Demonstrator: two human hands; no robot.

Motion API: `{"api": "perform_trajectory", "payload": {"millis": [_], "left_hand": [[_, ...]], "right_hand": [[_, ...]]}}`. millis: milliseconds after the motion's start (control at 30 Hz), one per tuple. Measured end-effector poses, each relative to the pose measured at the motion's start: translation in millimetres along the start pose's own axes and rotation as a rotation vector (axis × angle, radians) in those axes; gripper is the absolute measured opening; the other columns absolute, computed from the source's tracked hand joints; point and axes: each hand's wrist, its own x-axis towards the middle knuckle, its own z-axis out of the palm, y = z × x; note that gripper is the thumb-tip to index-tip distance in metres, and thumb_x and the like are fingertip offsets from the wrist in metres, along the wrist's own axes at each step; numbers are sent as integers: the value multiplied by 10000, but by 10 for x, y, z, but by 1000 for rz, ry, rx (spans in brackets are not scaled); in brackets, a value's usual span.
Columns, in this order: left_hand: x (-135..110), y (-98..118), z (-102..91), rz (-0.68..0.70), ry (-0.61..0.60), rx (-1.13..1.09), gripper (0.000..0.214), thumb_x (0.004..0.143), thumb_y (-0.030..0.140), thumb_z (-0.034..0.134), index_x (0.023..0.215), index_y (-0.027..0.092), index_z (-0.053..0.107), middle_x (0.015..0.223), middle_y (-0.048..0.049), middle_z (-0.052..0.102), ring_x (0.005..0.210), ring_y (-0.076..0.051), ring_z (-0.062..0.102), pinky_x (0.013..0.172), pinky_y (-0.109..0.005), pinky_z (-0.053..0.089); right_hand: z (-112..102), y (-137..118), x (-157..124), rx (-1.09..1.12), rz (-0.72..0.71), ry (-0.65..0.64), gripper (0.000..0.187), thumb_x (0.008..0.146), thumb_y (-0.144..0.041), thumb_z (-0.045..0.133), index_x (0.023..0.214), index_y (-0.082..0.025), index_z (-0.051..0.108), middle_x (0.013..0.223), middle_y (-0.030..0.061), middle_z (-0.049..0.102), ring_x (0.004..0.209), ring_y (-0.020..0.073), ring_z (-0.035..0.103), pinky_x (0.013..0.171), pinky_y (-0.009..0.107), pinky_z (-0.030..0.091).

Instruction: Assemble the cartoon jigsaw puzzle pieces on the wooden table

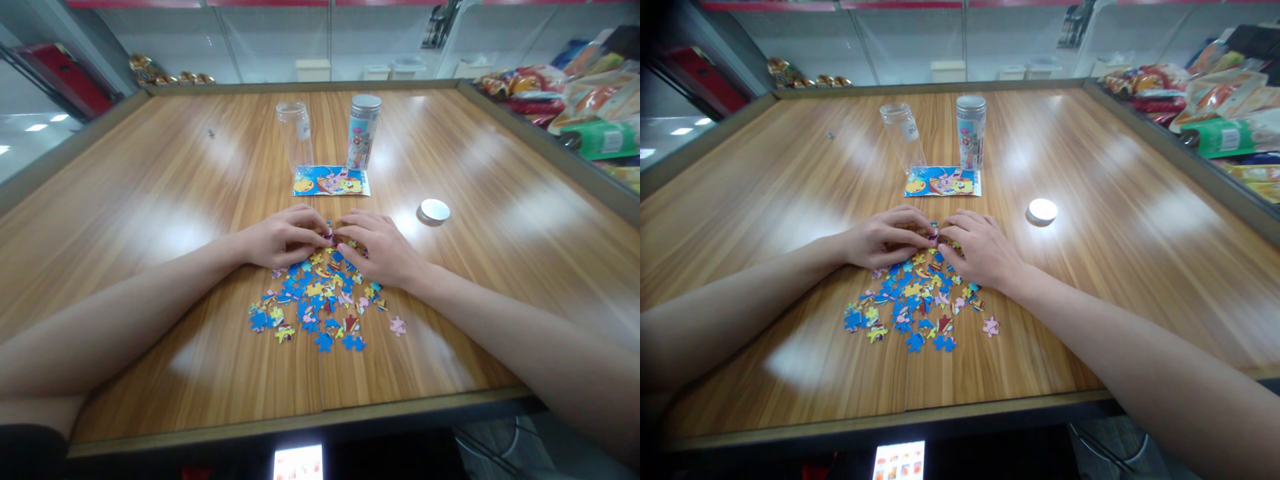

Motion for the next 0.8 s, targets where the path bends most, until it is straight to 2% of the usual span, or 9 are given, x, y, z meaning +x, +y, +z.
{"api": "perform_trajectory", "payload": {"millis": [367,800], "left_hand": [[10,-2,5,53,28,16,338,912,207,649,1242,260,703,1213,-121,681,1133,-243,641,1015,-434,497],[11,-2,4,71,20,31,368,915,177,628,1269,257,683,1228,-127,672,1133,-239,630,1004,-432,494]], "right_hand": [[12,20,-2,17,-6,4,250,987,-306,565,1162,-199,708,1281,101,676,1330,302,524,1084,489,417],[34,58,-4,30,-28,43,247,987,-308,553,1132,-190,714,1251,104,694,1262,292,575,1058,493,444]]}}
